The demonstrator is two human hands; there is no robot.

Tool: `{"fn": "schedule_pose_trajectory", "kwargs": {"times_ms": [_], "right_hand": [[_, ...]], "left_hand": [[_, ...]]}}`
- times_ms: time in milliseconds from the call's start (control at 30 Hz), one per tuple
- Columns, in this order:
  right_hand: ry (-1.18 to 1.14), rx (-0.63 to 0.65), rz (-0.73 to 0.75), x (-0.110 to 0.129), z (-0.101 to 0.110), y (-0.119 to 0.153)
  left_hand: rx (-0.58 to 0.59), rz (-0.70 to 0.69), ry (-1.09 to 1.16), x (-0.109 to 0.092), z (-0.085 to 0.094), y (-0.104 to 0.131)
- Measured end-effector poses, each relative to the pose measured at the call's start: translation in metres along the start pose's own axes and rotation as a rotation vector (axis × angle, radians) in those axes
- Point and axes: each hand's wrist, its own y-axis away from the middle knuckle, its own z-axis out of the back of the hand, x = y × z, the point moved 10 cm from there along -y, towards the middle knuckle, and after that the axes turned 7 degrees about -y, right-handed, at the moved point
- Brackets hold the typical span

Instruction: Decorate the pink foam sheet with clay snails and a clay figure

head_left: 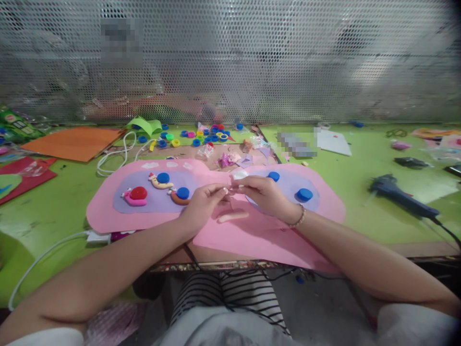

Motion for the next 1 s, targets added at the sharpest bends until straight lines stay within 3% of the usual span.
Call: {"fn": "schedule_pose_trajectory", "kwargs": {"times_ms": [267, 533, 767, 867, 1000], "right_hand": [[0.076, 0.01, -0.073, 0.003, 0.004, -0.002], [0.031, 0.005, 0.113, 0.013, 0.0, -0.002], [-0.015, -0.046, 0.016, 0.009, 0.004, -0.003], [-0.044, -0.041, -0.009, 0.007, 0.003, -0.001], [-0.083, 0.013, 0.077, 0.015, -0.004, 0.002]], "left_hand": [[-0.038, 0.046, 0.034, 0.005, 0.003, 0.003], [-0.032, -0.014, -0.018, -0.006, 0.003, 0.002], [-0.05, -0.021, -0.017, -0.009, 0.004, 0.002], [-0.017, 0.017, -0.008, -0.004, 0.0, 0.002], [0.051, 0.021, -0.007, -0.002, -0.007, 0.004]]}}
